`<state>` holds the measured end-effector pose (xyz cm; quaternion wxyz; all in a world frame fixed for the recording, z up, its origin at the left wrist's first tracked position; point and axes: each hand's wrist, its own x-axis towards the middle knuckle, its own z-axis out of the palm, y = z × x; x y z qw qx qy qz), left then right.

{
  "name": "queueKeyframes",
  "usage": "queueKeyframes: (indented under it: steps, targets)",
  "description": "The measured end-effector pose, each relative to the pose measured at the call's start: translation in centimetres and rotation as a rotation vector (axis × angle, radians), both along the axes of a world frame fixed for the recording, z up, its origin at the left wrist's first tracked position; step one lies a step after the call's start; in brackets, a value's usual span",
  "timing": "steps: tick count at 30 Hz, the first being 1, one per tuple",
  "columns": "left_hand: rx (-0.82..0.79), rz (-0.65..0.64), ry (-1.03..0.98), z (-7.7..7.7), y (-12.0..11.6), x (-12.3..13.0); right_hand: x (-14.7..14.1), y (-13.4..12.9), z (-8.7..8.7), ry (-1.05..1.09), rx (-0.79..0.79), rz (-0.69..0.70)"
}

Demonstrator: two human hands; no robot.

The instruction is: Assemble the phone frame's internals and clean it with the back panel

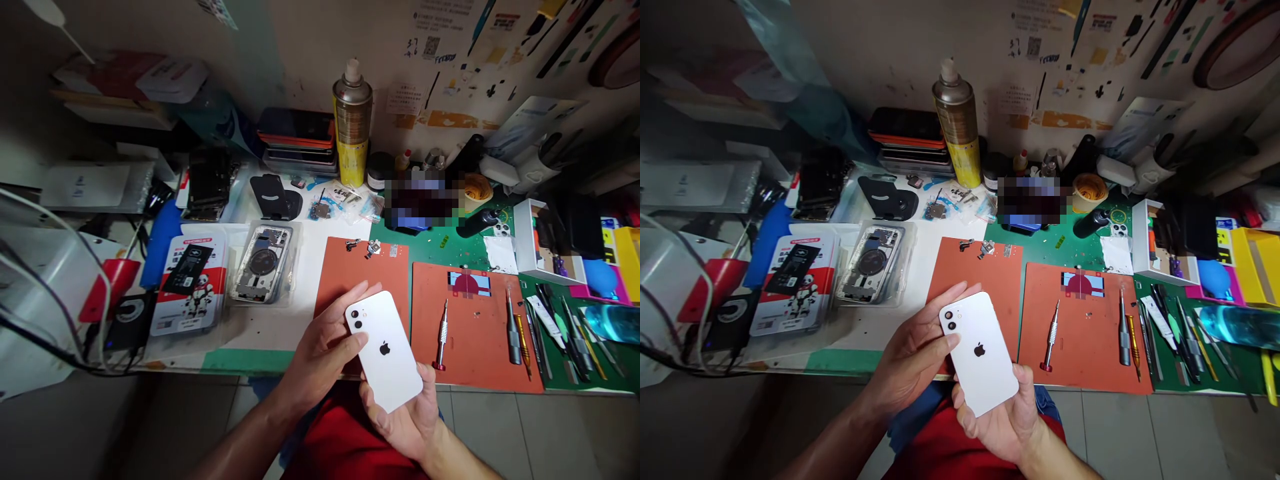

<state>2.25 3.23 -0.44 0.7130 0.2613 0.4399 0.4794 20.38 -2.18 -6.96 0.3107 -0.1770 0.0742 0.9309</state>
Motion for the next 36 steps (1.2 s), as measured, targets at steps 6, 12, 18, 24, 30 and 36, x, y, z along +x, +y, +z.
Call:
queueKeyframes:
  steps: [6,12,18,24,30,36]
  targets:
    - [-0.005,0.027,0.077,-0.2,0.0,-0.1,0.1,-0.1,0.2,-0.024,0.048,0.020]
    - [0.086,-0.050,0.011,-0.3,0.0,-1.2,0.0,-0.3,0.3,0.014,0.068,-0.004]
    - [0.097,-0.034,-0.065,-0.3,0.2,-1.2,-0.2,-0.2,0.1,0.012,0.088,0.000]
    - [0.081,-0.011,0.103,0.0,0.1,-0.6,-0.1,-0.2,0.3,0.046,0.112,-0.037]
    - [0.052,-0.042,0.036,0.2,0.1,-0.6,0.0,0.0,0.6,-0.006,0.090,-0.024]
    - [0.021,-0.035,-0.002,0.8,0.3,-0.6,0.3,0.0,0.7,-0.054,0.076,0.018]
